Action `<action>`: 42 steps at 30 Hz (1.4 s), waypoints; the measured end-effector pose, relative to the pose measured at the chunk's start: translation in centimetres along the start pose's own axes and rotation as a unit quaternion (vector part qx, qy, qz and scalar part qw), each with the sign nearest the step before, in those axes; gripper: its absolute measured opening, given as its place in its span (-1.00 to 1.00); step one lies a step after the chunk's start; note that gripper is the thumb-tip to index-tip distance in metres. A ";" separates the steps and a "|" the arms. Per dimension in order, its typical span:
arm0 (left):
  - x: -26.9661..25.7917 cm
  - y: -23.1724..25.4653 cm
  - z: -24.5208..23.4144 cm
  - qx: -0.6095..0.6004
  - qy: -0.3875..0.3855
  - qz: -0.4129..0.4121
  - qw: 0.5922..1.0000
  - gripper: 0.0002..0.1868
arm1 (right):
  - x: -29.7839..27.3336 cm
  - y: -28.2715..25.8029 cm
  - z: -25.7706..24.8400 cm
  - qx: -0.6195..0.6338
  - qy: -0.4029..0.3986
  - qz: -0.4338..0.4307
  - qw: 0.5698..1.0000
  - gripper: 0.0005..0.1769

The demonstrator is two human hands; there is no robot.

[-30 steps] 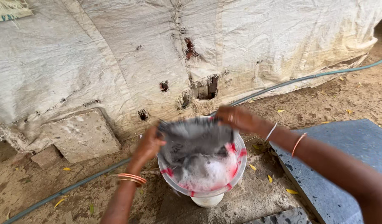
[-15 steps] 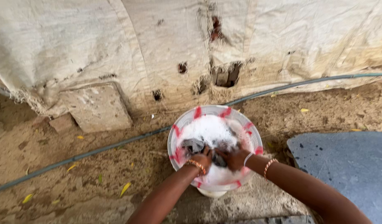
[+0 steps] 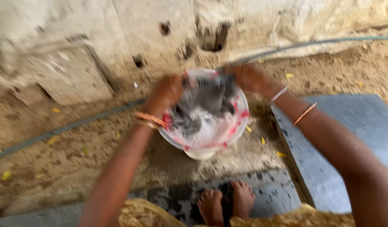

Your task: The person washes a piece of grey and white patterned cloth in a bucket of soapy water, repeatedly dipping the cloth, scrubbing it by hand, and wringing it out.

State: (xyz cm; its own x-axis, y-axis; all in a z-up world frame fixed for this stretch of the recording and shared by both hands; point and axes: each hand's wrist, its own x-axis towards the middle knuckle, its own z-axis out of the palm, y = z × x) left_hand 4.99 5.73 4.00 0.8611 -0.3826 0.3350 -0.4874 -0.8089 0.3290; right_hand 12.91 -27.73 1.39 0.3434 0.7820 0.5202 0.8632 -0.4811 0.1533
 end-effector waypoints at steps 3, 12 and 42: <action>0.8 4.6 -7.7 -0.037 0.050 -0.048 0.997 -0.53 | 6.5 -3.7 -9.6 0.033 -0.182 0.251 0.950 -0.40; -1.2 7.4 -10.2 -0.042 0.140 -0.109 0.983 -0.50 | 9.2 -9.7 -15.6 -0.051 0.094 0.094 0.990 -0.61; -0.9 2.0 -0.8 0.109 -0.072 -0.054 0.990 -0.80 | 2.4 -5.8 -4.2 -0.072 -0.282 0.168 0.942 -0.51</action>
State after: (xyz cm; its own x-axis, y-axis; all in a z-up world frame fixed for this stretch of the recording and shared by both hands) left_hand 3.12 4.82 5.02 0.9259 -0.3356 0.1733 -0.3618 -0.9198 0.1519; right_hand 7.11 -24.74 5.26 0.7652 0.6428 0.0363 0.6256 -0.7557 0.1941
